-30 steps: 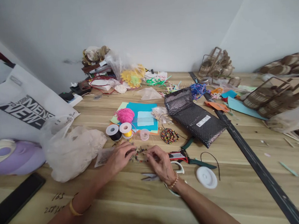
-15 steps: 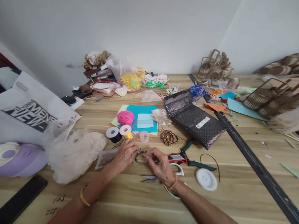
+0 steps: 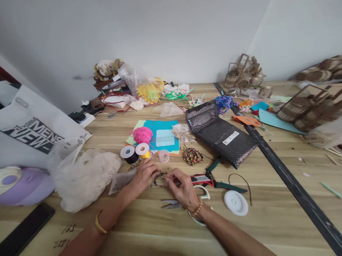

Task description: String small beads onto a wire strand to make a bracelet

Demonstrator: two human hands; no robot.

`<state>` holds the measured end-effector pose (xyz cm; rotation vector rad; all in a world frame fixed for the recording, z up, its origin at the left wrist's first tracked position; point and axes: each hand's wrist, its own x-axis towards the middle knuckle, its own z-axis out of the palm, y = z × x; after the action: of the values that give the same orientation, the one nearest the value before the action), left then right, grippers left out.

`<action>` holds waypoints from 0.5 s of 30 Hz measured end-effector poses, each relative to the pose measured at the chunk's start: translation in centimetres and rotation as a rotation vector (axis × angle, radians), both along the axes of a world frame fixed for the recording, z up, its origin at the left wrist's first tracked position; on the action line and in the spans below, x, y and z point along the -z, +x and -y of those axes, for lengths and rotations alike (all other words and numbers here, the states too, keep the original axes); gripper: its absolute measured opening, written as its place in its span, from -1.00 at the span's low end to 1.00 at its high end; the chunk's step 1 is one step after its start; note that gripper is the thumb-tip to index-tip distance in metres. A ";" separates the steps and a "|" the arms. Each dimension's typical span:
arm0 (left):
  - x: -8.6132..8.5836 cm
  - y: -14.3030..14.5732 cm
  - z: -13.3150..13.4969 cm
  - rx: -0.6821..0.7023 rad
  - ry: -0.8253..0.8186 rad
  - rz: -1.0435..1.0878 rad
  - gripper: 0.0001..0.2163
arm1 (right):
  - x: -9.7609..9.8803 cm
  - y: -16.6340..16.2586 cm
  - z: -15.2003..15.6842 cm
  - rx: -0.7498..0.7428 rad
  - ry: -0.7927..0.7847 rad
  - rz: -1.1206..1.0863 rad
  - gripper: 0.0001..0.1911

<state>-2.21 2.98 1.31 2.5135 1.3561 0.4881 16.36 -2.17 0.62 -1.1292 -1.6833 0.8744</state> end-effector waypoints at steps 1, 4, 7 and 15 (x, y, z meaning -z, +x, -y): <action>-0.1 0.0 0.0 -0.011 -0.010 0.035 -0.86 | 0.0 0.0 0.0 0.003 0.002 0.000 -0.83; -0.8 -0.1 0.2 -0.076 -0.066 0.255 -0.90 | -0.1 -0.1 0.0 -0.002 0.018 -0.007 -0.83; -1.7 -0.2 1.1 -0.192 -0.251 0.621 -0.95 | -0.2 -0.1 0.1 -0.019 0.044 -0.014 -0.86; -1.5 0.8 4.2 -0.439 -0.932 1.396 -0.78 | -0.1 -0.3 0.3 0.000 0.238 -0.015 -0.86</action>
<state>-1.41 -1.22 2.76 0.7054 1.0316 1.0532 16.04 -2.45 0.75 -0.9588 -1.7235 0.6600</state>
